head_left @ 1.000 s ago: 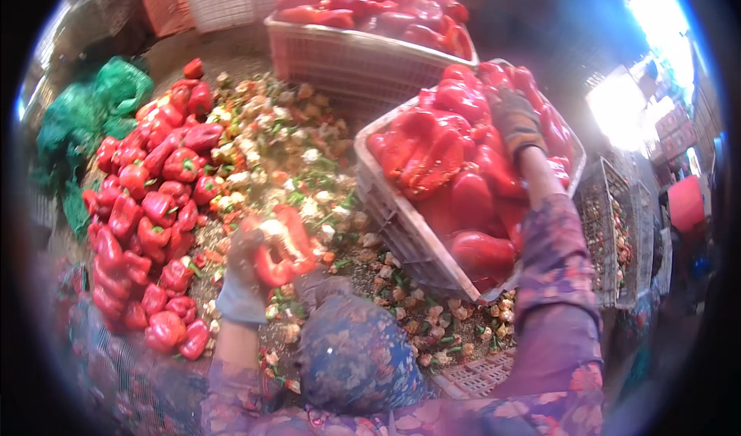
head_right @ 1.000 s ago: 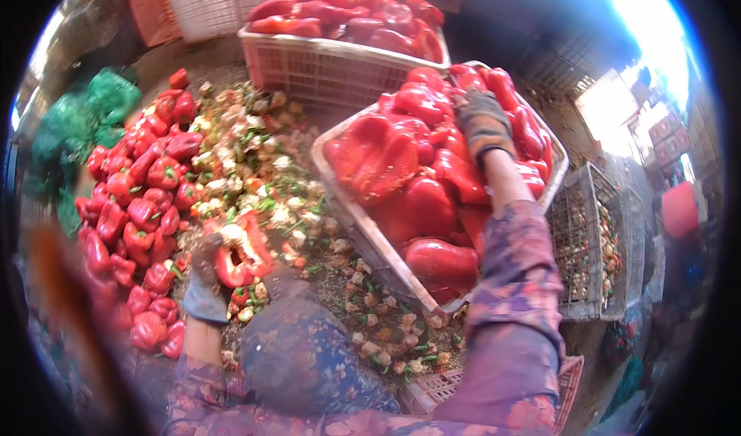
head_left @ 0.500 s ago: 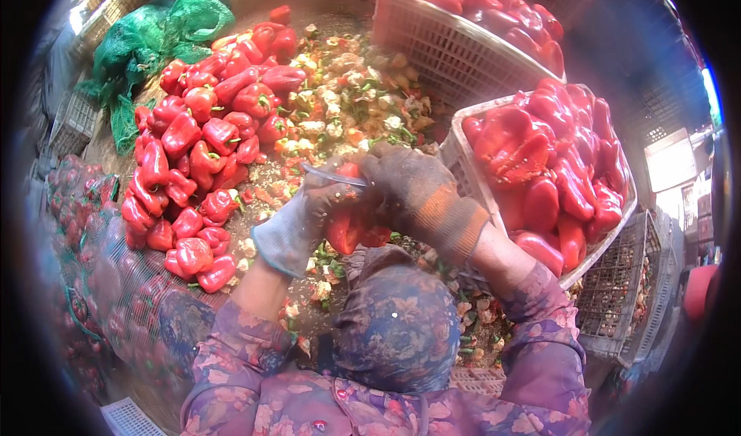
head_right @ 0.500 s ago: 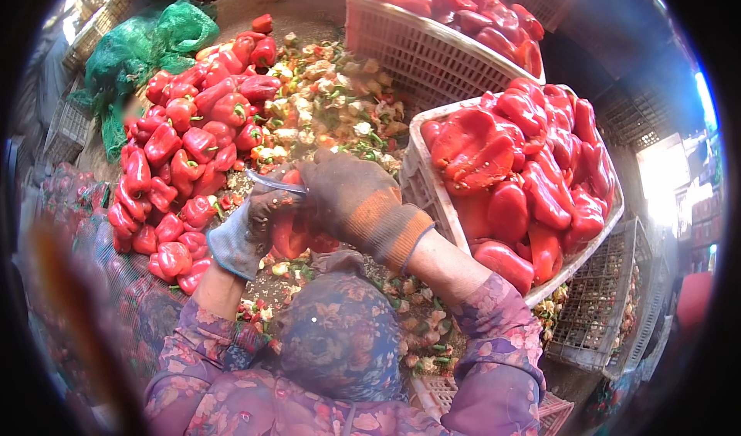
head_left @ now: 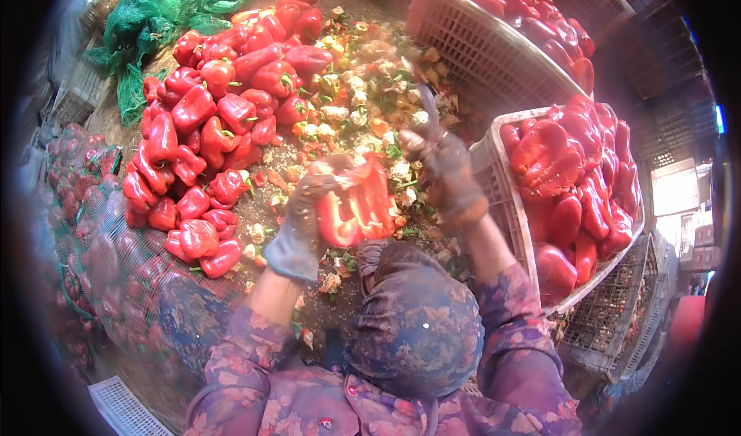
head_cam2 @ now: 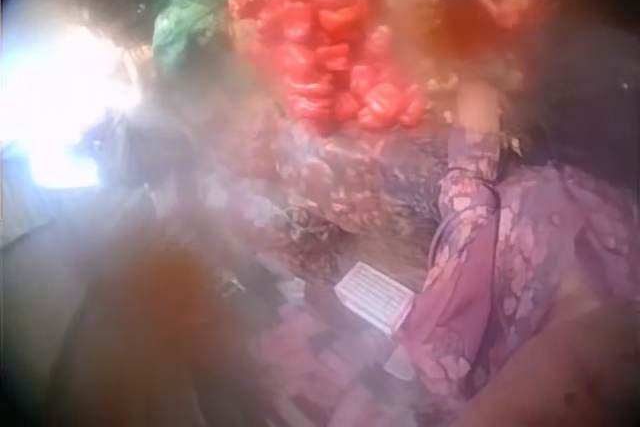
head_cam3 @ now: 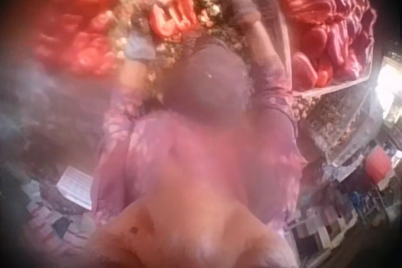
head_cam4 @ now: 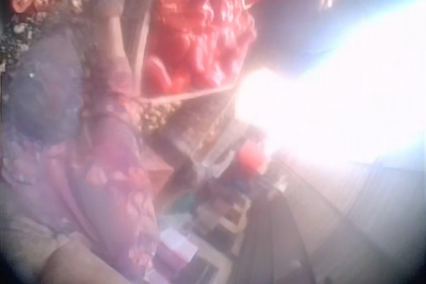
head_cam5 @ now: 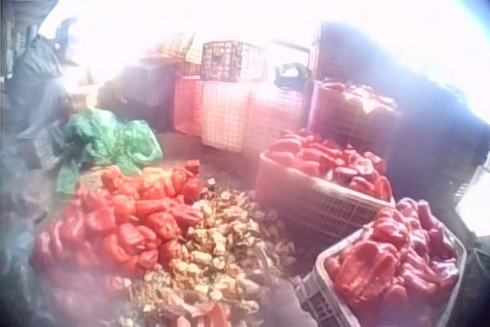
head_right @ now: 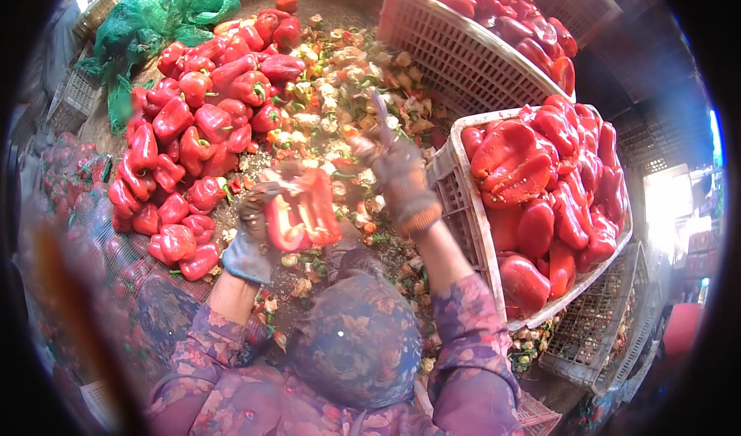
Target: The person removes stems and seeds from red bell peppers and places the processed peppers into plastic crates while sitting on the ground.
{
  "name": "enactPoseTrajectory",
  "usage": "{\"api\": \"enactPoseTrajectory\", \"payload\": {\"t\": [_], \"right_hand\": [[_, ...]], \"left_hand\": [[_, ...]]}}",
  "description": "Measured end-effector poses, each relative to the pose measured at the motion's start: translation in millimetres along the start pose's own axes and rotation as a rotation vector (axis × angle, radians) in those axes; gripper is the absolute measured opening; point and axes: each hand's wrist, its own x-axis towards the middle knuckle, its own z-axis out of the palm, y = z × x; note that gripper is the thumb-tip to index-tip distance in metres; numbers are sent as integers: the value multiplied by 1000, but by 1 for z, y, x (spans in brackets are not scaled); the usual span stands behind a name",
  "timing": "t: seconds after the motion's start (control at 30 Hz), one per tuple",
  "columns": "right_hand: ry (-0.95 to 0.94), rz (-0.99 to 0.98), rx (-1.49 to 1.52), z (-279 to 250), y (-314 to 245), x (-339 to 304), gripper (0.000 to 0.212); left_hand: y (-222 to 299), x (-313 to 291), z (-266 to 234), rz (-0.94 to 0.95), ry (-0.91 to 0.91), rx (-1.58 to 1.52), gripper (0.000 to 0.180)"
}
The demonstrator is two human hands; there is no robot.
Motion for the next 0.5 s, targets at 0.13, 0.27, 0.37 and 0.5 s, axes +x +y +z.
{"api": "enactPoseTrajectory", "payload": {"t": [0.13,0.27,0.37,0.5], "right_hand": [[-621,151,888,36,41,-44,49],[-266,-285,402,-12,23,-68,46],[208,-623,60,-86,-7,-94,44],[954,-932,-724,-218,-54,-120,42]], "left_hand": [[-2,0,-12,91,82,67,46],[-15,16,16,96,27,123,46],[-19,19,43,120,-18,174,46],[-22,20,49,161,-31,182,45]]}}
